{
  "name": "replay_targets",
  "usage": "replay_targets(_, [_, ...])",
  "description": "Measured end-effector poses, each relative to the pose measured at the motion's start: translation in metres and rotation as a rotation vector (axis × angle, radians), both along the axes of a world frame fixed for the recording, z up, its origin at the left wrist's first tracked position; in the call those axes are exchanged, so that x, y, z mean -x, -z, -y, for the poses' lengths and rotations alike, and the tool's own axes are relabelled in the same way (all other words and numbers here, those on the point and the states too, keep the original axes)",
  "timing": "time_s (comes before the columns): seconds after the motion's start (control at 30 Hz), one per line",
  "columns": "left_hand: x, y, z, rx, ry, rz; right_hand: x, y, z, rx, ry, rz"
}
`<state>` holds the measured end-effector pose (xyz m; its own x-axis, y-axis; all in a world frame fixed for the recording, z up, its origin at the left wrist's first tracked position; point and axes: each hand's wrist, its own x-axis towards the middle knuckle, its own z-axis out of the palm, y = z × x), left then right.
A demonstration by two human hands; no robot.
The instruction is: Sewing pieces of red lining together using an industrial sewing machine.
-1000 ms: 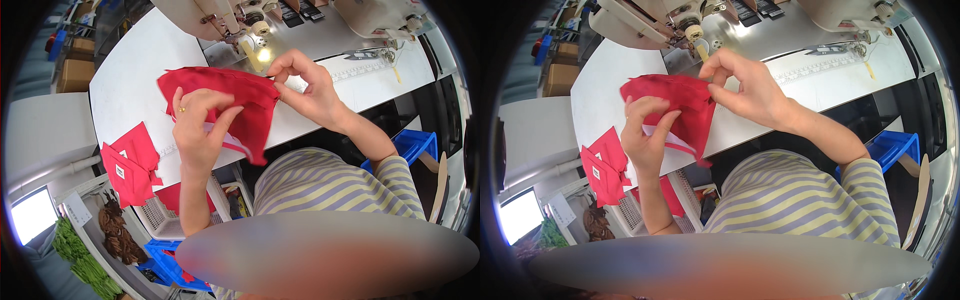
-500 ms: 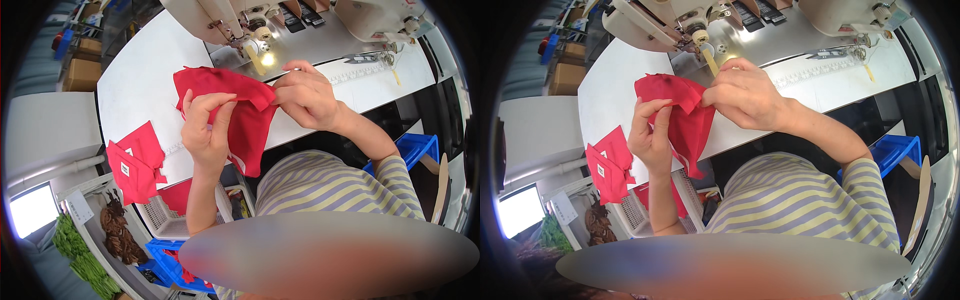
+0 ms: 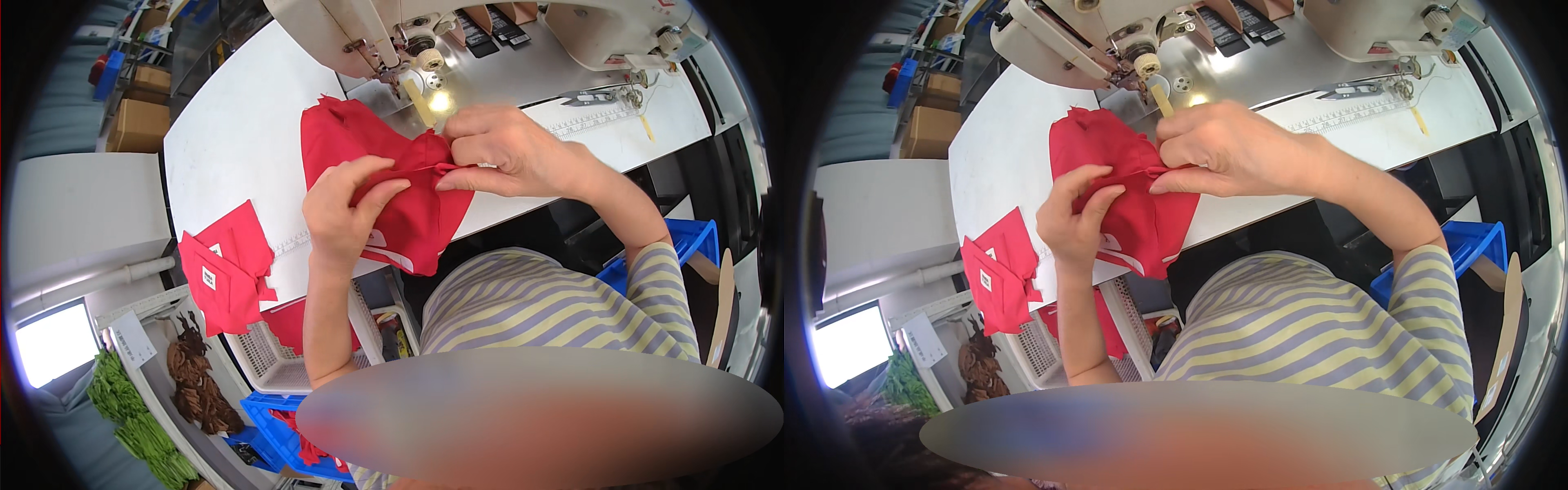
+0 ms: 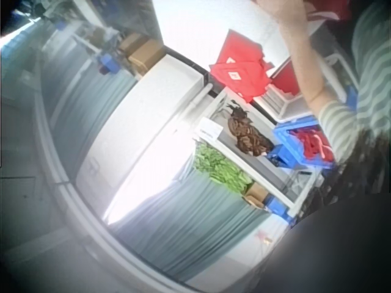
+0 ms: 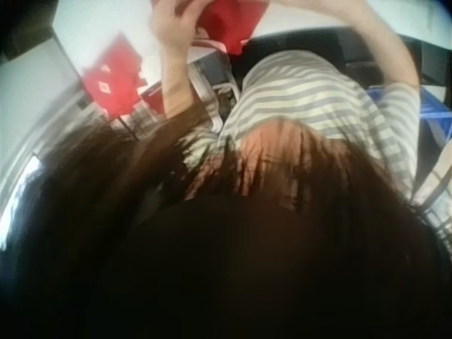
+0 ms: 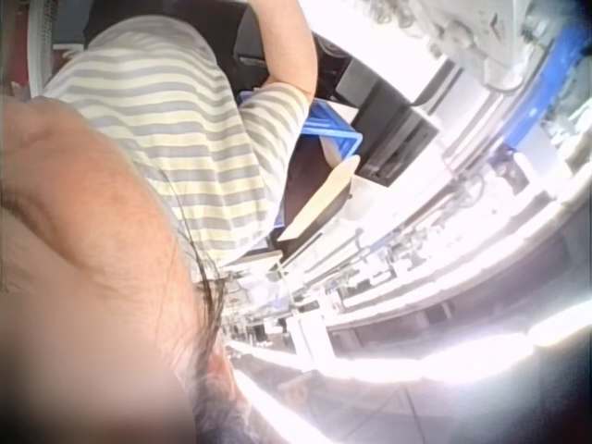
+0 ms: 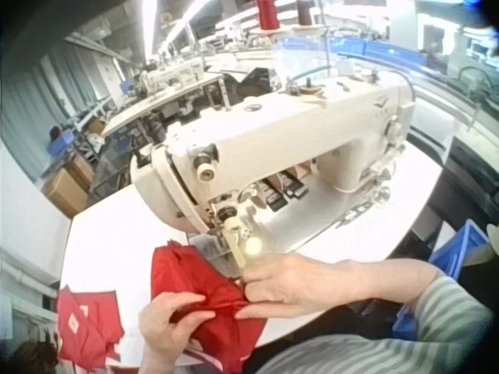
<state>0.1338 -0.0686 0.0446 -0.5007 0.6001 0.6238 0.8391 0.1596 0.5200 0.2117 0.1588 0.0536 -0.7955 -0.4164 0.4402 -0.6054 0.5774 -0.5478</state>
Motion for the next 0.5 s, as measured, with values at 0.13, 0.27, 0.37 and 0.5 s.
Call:
replay_targets(0.13, [-0.002, 0.002, 0.004, -0.096, 0.018, 0.634, -0.011, 0.014, 0.015, 0.228, 0.117, 0.137])
replay_targets(0.27, [-0.002, 0.005, 0.009, -0.138, 0.022, 0.887, -0.019, 0.022, 0.026, 0.595, 0.337, 0.279])
replay_targets(0.37, [-0.002, 0.005, 0.01, -0.126, 0.016, 0.889, -0.019, 0.022, 0.021, 0.609, 0.303, 0.347])
replay_targets(0.5, [-0.002, 0.008, 0.01, -0.161, -0.004, 0.905, -0.016, 0.018, 0.01, 0.621, 0.211, 0.446])
